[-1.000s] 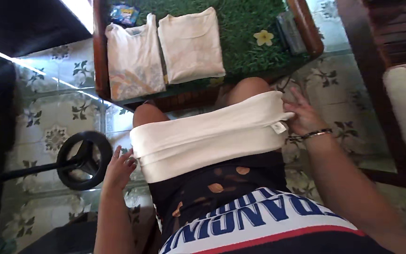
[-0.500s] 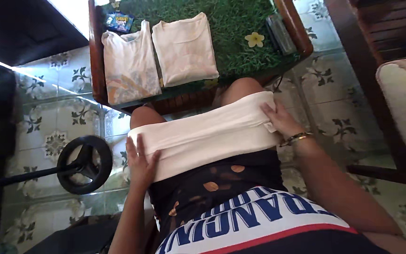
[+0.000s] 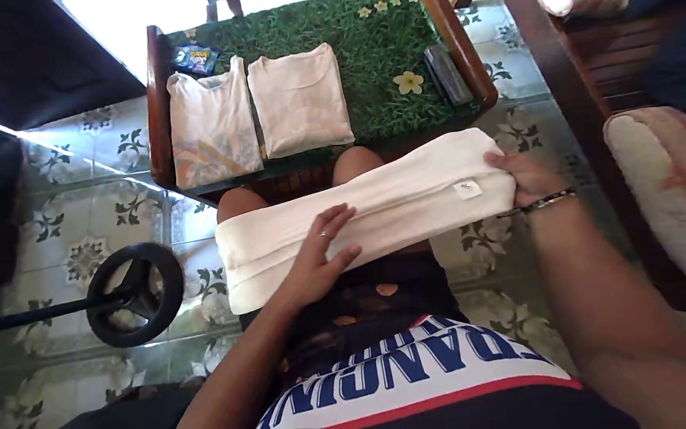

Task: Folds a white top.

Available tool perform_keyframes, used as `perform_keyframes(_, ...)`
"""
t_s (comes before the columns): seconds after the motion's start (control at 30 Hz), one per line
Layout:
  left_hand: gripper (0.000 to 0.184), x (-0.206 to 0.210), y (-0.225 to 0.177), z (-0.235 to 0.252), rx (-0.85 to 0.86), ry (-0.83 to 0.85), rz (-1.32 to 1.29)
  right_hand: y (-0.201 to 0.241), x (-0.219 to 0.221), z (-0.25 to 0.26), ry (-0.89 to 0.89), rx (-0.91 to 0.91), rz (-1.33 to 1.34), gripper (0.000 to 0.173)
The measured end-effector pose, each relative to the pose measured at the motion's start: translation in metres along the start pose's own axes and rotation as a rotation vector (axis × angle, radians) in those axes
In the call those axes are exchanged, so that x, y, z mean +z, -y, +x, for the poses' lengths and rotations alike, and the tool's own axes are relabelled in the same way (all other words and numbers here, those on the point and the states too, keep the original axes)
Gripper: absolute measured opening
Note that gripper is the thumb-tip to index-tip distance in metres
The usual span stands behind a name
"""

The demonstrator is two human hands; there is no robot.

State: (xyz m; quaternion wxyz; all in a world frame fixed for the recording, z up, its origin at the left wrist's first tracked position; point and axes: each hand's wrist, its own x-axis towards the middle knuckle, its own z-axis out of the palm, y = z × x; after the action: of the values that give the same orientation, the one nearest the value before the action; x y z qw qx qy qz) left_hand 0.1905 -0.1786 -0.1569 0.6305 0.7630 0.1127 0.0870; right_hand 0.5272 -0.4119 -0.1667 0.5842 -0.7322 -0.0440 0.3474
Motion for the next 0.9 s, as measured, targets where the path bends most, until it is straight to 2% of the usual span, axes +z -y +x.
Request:
perform_keyframes(0.13, 0.06, 0.021, -0.001, 0.024, -0.141, 0.139, -0.267, -0.003, -0.013, 0.004, 0.154, -0.093, -0.115, 0.051)
perform_keyframes(0.23, 0.064, 0.027, 0.002, 0.033, -0.253, 0.107, -0.579, 0.014, 0.009, -0.018, 0.188, -0.181, -0.192, 0.066)
perform_keyframes(0.33, 0.061, 0.03, 0.004, 0.043, -0.326, 0.043, -0.788, 0.037, 0.04, -0.049, 0.29, -0.359, -0.382, 0.08)
perform_keyframes(0.43, 0.06, 0.033, 0.001, 0.052, -0.383, -0.018, -0.795, 0.038, 0.079, -0.073, 0.459, -0.437, -0.465, 0.086)
perform_keyframes(0.5, 0.07, 0.035, 0.0, 0.055, -0.387, -0.049, -0.72, 0.025, 0.095, -0.073, 0.673, -0.438, -0.355, 0.082)
perform_keyframes(0.53, 0.077, 0.036, 0.002, 0.056, -0.387, -0.057, -0.661, 0.018, 0.1, -0.069, 0.713, -0.467, -0.313, 0.076)
perform_keyframes(0.57, 0.085, 0.036, 0.003, 0.056, -0.391, -0.058, -0.594, 0.011, 0.102, -0.067, 0.666, -0.518, -0.319, 0.068)
perform_keyframes(0.63, 0.088, 0.037, 0.006, 0.058, -0.395, -0.038, -0.42, 0.002, 0.104, -0.061, 0.423, -0.641, -0.409, 0.053)
perform_keyframes(0.73, 0.074, 0.04, 0.008, 0.061, -0.356, 0.018, -0.12, -0.019, 0.11, -0.049, 0.08, -0.801, -0.556, 0.04)
perform_keyframes(0.8, 0.075, 0.041, 0.008, 0.063, -0.333, 0.042, 0.016, -0.035, 0.115, -0.044, 0.026, -0.851, -0.66, 0.042)
perform_keyframes(0.9, 0.084, 0.045, 0.012, 0.061, -0.305, 0.046, 0.095, -0.06, 0.123, -0.036, 0.124, -0.854, -0.805, 0.055)
